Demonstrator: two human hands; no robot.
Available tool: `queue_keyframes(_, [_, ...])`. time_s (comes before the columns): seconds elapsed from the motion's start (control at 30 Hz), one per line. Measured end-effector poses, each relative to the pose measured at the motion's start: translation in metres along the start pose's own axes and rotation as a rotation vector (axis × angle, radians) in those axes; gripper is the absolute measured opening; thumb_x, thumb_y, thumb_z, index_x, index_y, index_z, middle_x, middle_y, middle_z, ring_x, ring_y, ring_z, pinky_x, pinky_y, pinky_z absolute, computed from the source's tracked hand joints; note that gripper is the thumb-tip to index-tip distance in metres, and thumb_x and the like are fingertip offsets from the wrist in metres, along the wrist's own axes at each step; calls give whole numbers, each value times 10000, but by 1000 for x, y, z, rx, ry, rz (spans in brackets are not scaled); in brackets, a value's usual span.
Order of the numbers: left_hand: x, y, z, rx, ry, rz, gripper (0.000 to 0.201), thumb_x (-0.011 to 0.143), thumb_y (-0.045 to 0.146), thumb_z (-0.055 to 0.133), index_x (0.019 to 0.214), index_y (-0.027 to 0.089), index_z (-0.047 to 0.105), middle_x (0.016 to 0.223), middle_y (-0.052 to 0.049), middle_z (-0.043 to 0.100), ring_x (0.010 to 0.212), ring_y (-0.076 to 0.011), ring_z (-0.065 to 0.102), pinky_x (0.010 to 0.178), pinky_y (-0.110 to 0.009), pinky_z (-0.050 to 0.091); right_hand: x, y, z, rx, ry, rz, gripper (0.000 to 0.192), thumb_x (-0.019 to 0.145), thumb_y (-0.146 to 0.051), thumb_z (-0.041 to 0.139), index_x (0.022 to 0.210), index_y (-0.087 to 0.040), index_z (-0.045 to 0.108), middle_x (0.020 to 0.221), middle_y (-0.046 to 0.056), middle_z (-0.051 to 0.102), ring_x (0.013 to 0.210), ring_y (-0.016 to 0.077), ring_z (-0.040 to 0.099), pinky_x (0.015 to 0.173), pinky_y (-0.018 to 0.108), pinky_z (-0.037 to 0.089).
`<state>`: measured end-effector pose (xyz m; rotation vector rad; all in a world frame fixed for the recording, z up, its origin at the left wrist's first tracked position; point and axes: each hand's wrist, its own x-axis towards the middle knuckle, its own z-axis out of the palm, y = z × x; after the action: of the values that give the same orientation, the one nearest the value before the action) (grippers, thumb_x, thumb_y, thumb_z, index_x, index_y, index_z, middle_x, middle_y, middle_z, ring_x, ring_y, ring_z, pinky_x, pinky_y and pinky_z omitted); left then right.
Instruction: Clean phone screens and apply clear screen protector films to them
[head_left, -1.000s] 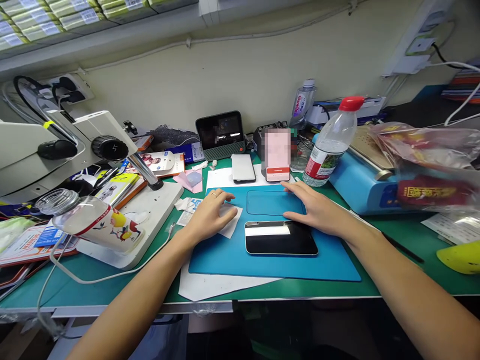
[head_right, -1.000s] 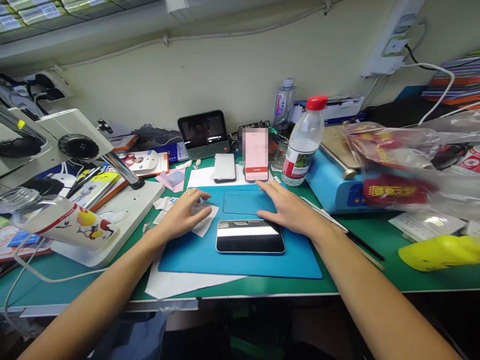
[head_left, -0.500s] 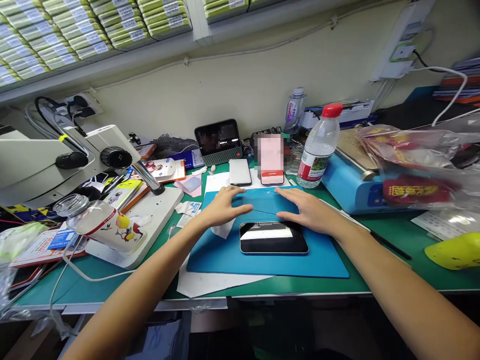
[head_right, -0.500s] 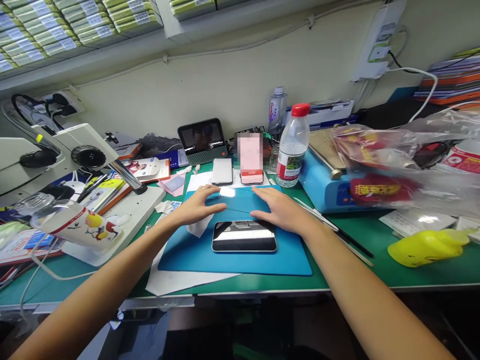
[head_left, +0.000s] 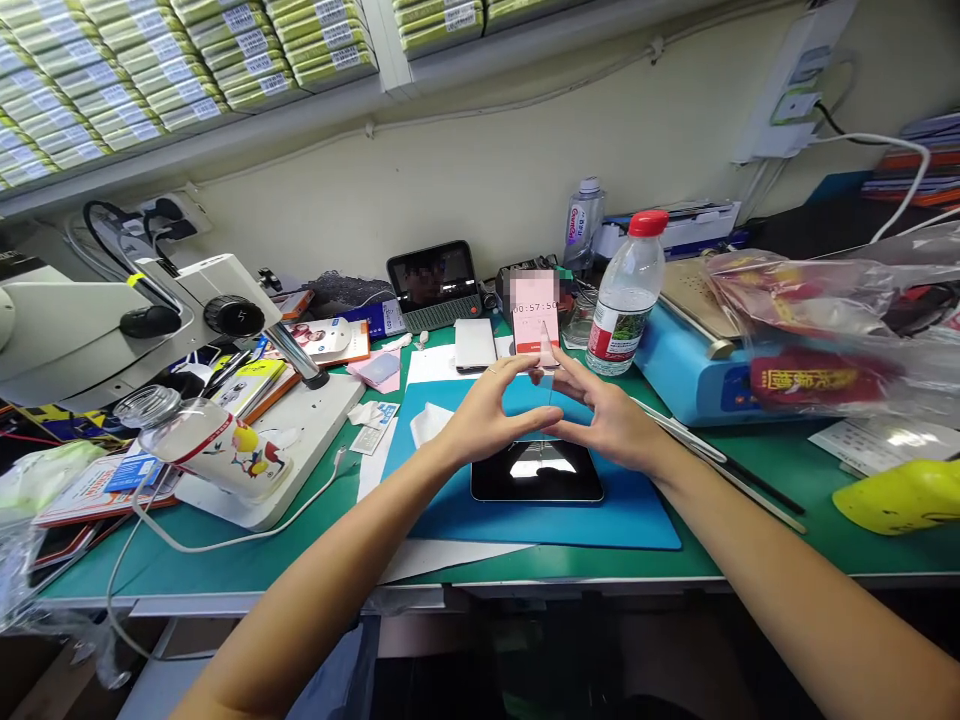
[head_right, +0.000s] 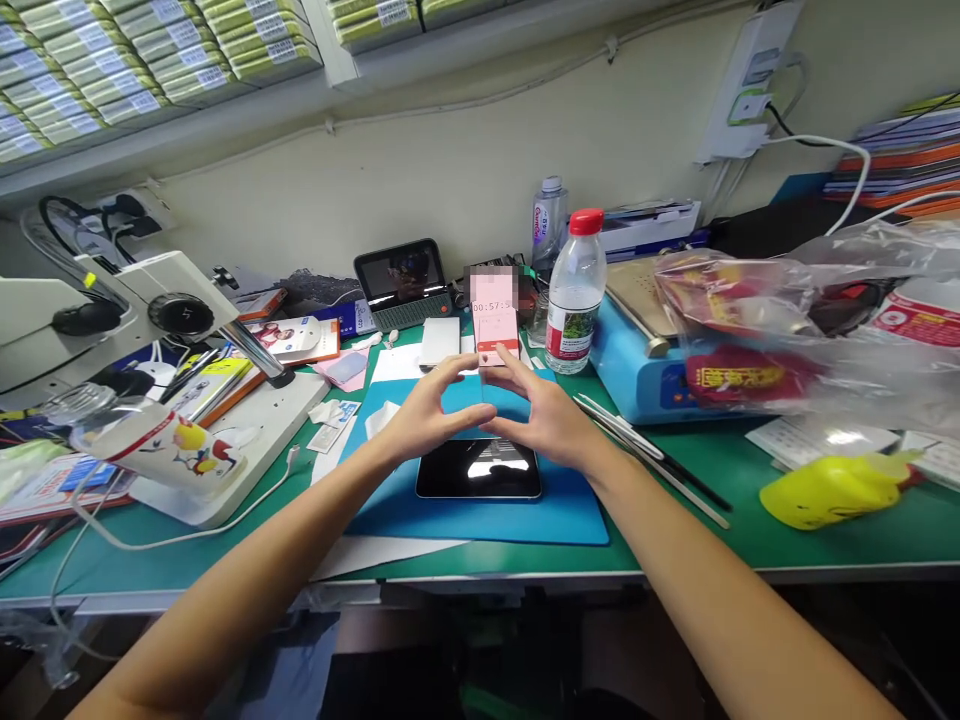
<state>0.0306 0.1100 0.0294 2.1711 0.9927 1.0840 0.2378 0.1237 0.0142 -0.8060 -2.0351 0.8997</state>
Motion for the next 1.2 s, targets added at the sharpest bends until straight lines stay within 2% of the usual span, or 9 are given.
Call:
queue_keyframes(0.13, [-9,7,-11,73,-5,16,570,858,428,757,1340,226,529,1330,-100,617,1244,-282,579,1076,-434,448,-12,-10,-12,-62,-33,79,1051,785,-544,767,1618,-324,164,1581,125,452,1447,348,411,1155,586,366])
queue_keyframes(0.23, [-22,10,-23,250,-88,-1,630,842,452,763,1367,205,518,1325,-124,585,1226,-298,582,1036,-425,485,-30,-18,-27,-96,38,107,1041,770,-586,761,1609,-328,203,1602,110,424,1457,363,390,1166,590,351])
queue_keyframes(0.33, [-33,10,-26,384,-179,-3,664,846,485,744,1404,217,502,1354,-129,551,1223,-310,579,1022,-438,497,-48,-18,-33,-178,22,115,988,765,-582,766,1588,-342,275,1584,94,451,1436,376,421,1144,585,397])
queue_keyframes(0.47, [-40,10,-19,486,-242,30,661,854,531,714,1397,208,523,1337,-132,556,1175,-316,598,978,-443,518,-61,-12,-27,-329,-40,108,816,796,-545,749,1516,-328,430,1549,82,492,1406,356,467,1086,516,493])
queue_keyframes(0.67, [-43,16,-11,501,-321,63,668,837,553,722,1374,200,542,1313,-135,584,1152,-317,597,947,-447,527,-69,-4,-26,-470,-60,112,677,800,-563,728,1407,-318,558,1456,75,595,1388,380,486,1119,588,427])
queue_keyframes(0.93, [-50,14,-11,457,-331,56,692,824,604,729,1365,208,558,1276,-134,615,1084,-315,601,904,-461,513,-69,-9,-26,-400,-107,148,676,776,-591,738,1364,-296,585,1411,92,634,1334,371,549,1097,573,460])
queue_keyframes(1.07, [-55,11,-20,462,-350,56,789,768,650,766,1377,199,547,1284,-128,623,1085,-307,596,942,-443,489,-68,-10,-25,-394,-133,170,679,780,-595,733,1364,-285,579,1421,98,626,1342,369,542,1104,560,458])
queue_keyframes(1.2, [-62,8,-39,486,-368,48,877,726,685,778,1385,159,537,1295,-152,606,1132,-320,567,988,-446,458,-70,-1,-27,-405,-132,183,692,779,-586,735,1386,-307,557,1447,79,606,1363,375,518,1111,578,446])
